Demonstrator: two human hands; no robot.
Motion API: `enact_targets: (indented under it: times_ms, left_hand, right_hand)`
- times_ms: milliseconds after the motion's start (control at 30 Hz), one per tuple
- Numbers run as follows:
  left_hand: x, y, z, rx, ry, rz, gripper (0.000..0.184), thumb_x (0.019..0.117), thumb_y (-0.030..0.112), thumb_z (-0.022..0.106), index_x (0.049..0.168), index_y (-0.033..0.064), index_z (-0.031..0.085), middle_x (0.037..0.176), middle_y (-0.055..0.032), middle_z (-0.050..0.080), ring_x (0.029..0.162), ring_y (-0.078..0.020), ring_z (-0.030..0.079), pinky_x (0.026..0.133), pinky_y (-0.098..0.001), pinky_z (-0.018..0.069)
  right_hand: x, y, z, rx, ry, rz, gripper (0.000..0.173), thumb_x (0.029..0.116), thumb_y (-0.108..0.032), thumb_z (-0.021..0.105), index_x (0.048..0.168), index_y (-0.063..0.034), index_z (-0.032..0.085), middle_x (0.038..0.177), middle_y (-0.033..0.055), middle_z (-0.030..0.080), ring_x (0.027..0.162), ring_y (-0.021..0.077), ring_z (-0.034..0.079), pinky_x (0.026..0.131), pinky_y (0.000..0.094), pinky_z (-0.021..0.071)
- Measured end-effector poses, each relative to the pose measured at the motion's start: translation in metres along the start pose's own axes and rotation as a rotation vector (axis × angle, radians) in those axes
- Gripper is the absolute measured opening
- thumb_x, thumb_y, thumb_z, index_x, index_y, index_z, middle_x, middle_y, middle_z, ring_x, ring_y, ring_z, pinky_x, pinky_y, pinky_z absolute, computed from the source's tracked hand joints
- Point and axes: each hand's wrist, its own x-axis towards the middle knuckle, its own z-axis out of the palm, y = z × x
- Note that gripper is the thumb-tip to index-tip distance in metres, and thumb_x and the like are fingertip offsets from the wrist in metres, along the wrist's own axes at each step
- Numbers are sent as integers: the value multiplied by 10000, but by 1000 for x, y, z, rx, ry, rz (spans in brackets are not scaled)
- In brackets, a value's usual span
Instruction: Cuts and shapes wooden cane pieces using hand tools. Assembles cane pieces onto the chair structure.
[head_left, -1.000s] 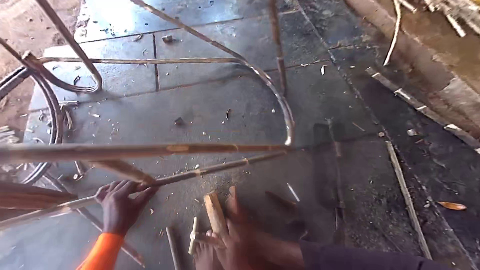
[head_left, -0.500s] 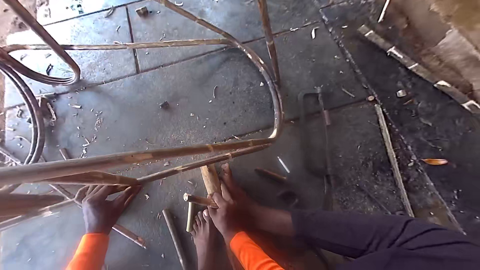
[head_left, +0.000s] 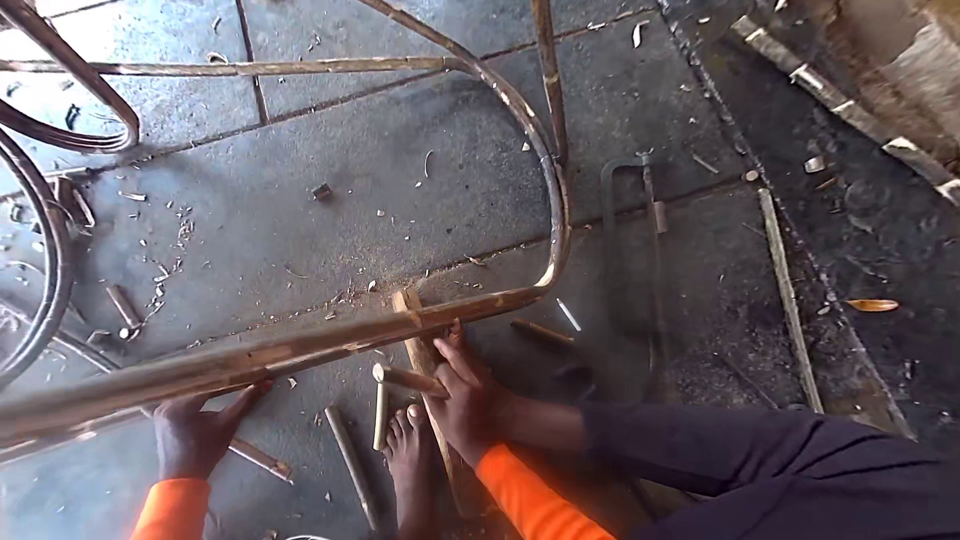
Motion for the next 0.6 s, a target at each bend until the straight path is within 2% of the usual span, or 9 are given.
enact_targets:
  times_ms: [33, 100, 167, 233, 333, 400, 467, 533, 600]
  left_hand:
    - [0, 1, 1, 12, -2, -32, 183, 900, -104, 597, 924, -284, 615, 996, -405, 644, 1005, -384, 611, 964, -291, 432]
    - [-2, 2, 0, 47, -13, -91, 227, 935, -75, 585, 998, -292, 615, 1094, -432, 627, 1107, -461, 580, 1037, -349, 400]
    - [-10, -13, 4, 41, 59, -58, 286, 939, -24, 592, 1036, -293, 603, 1157, -458, 595, 1172, -547, 546, 1074, -447, 400]
    - [-31, -70, 24, -104, 86, 31, 347, 958, 51, 610, 1100, -265, 595, 1168, -429, 602, 1145, -509, 592, 1036, -476, 463]
    - [-60, -193, 83, -573, -247, 253, 541, 979, 337, 691, 1367, -24, 585, 1221, -164, 711, 1113, -319, 699, 962, -452, 601]
    - [-65, -191, 104, -801, -433, 290, 532, 938, 283, 761, 1413, 105, 599, 1214, -84, 734, 1042, -280, 731, 883, -465, 640]
    - [-62, -173, 109, -759, -402, 354, 430, 907, 171, 790, 1322, 156, 676, 1154, 0, 759, 987, -195, 747, 856, -415, 657]
    - [-55, -168, 112, -610, -331, 442, 389, 887, 201, 819, 1261, 189, 712, 1135, 68, 756, 1018, -124, 733, 899, -370, 645]
    - [-45, -167, 114, -486, -300, 530, 356, 894, 263, 814, 1238, 220, 730, 1144, 101, 749, 1064, -99, 706, 948, -369, 609]
  right_hand:
    - [-6, 1, -11, 81, 9, 12, 223, 780, -280, 822, 731, -121, 673, 1145, 20, 718, 980, 169, 706, 799, 415, 614]
    - [-20, -2, -36, 302, -82, 174, 399, 809, -448, 837, 686, -135, 623, 720, -42, 617, 651, 79, 600, 591, 316, 536]
    - [-22, -11, -59, 555, -275, 365, 509, 832, -536, 813, 656, -121, 575, 574, -13, 548, 508, 96, 544, 498, 299, 487]
    - [-19, -21, -69, 714, -412, 449, 481, 853, -537, 795, 711, -103, 642, 588, 4, 594, 509, 113, 583, 503, 298, 523]
    - [-18, -32, -60, 874, -586, 456, 442, 856, -492, 810, 734, -86, 686, 591, 5, 593, 502, 98, 559, 499, 291, 508]
    - [-22, -36, -55, 835, -637, 377, 365, 837, -445, 837, 815, -97, 731, 663, 1, 635, 583, 87, 590, 564, 296, 523]
    - [-25, -36, -55, 613, -575, 187, 441, 839, -543, 792, 1047, -163, 714, 891, -34, 676, 819, 68, 646, 743, 323, 574]
    - [-18, -34, -58, 394, -468, -25, 511, 933, -543, 673, 1245, -138, 676, 1129, -17, 672, 1050, 105, 643, 907, 390, 571]
    - [-2, -29, -58, 238, -377, -156, 409, 973, -478, 630, 1178, -139, 732, 1139, -9, 681, 1091, 146, 633, 932, 423, 545]
